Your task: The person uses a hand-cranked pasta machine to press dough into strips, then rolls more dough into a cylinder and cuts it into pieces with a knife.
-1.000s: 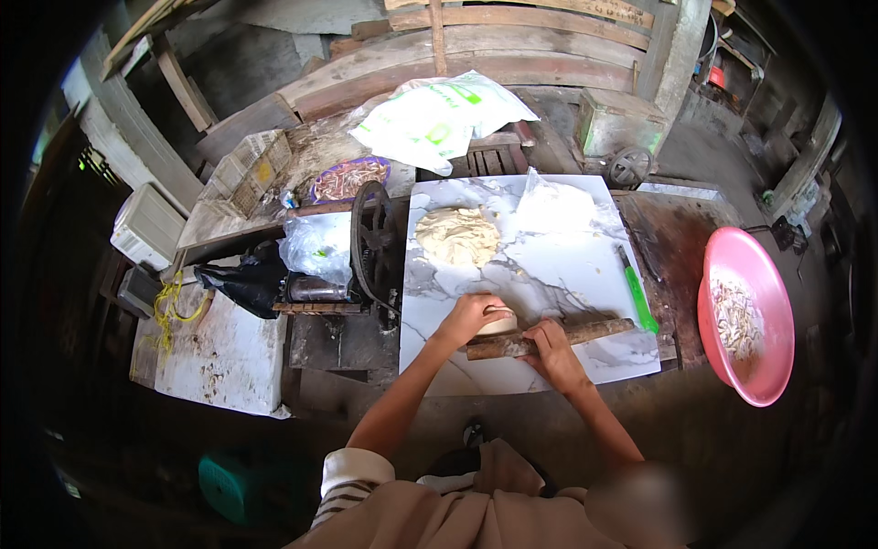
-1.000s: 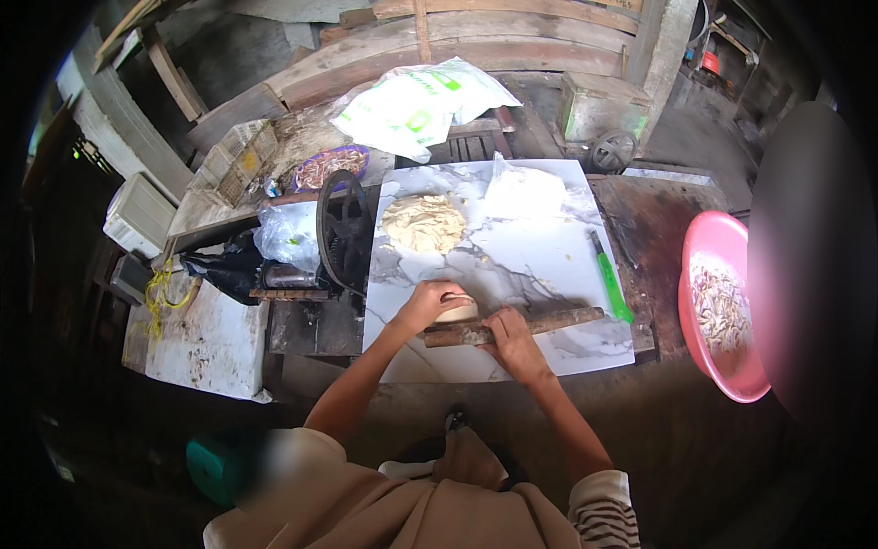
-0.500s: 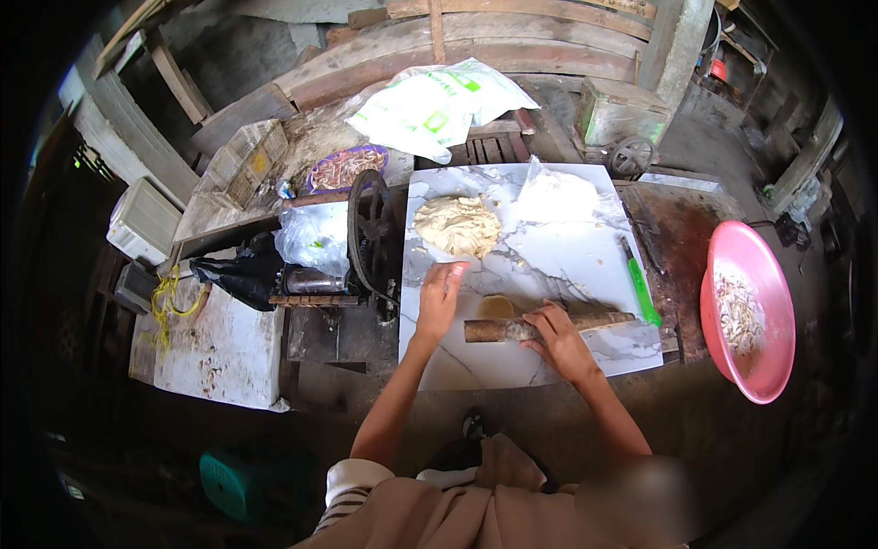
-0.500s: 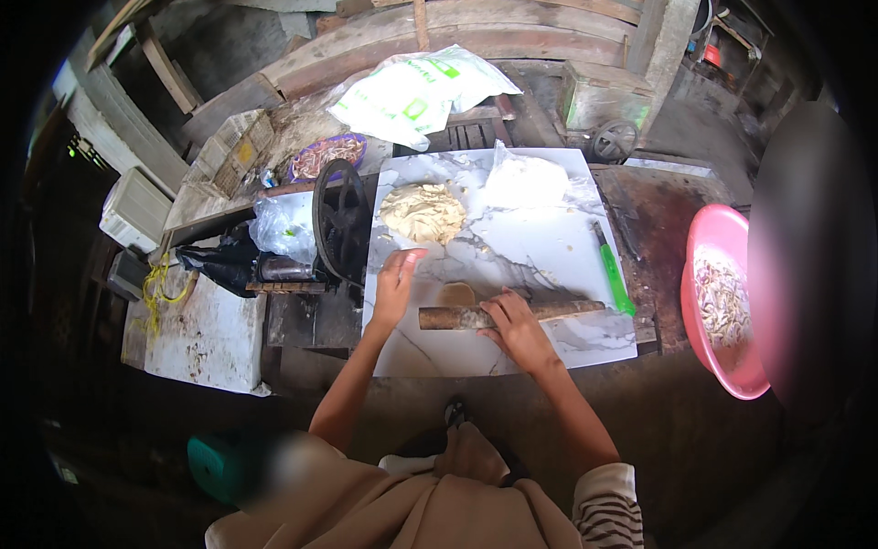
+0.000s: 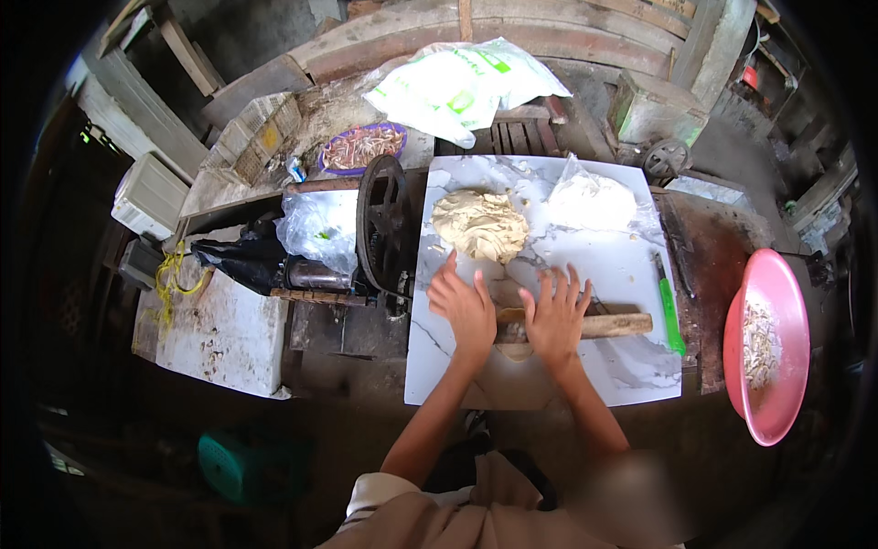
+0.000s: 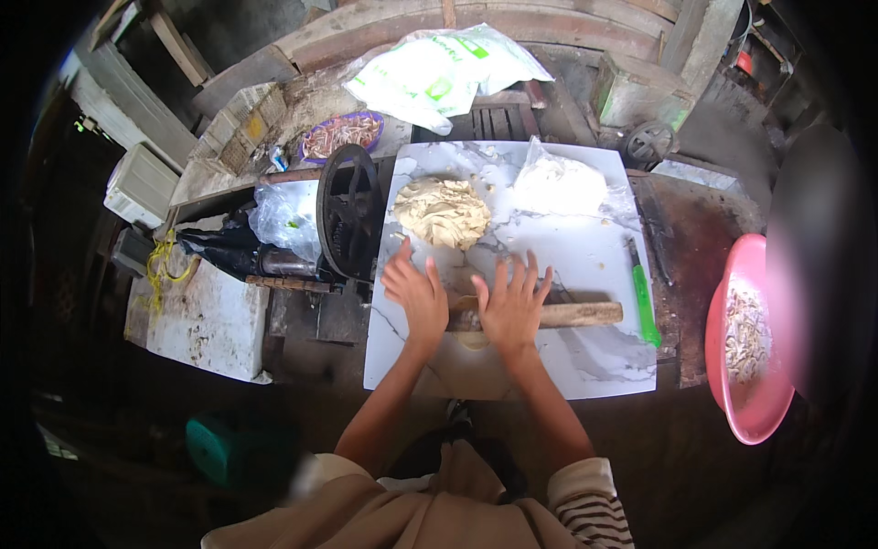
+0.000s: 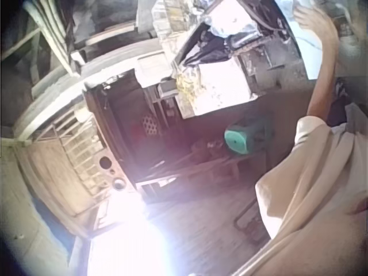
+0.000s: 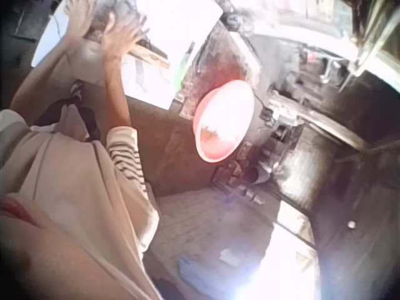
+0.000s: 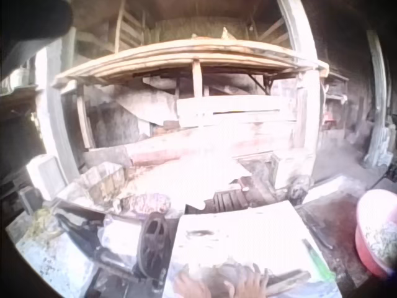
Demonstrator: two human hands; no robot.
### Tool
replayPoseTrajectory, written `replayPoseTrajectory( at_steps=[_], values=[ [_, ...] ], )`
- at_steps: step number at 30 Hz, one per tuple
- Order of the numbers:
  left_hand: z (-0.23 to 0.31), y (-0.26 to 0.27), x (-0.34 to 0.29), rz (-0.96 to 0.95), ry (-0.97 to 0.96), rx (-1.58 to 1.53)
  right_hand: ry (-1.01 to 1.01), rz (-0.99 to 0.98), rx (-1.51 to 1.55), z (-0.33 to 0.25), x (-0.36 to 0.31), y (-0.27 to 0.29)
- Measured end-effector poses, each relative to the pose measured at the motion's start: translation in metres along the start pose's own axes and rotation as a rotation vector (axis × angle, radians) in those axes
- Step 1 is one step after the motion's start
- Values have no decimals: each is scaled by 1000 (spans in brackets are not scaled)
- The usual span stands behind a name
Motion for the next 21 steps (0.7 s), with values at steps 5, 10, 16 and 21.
replayPoseTrajectory(
  at_steps=[5,10,16,21],
  values=[
    [2,-7,33,53,-62,103,-48,-23,-24,-1,40,-25],
    [1,2,-5,41,-29,0,-10,-80,-64,5,3,-17],
    [-9,9,-47,-11,79,-125,12,-144,-82,-1,-29,7],
    [-9,3,-17,38,111,-192,-30,-73,-39,1,-1,-8]
  ],
)
Point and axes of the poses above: each hand's wrist, its own x-axis towards the middle knuckle, its own y-axis out of the back of the hand, z = x × y, the point moved 8 cm from there along x, towards the middle knuckle, and after that the axes turned 9 degrees about -y, right-handed, at the moved point
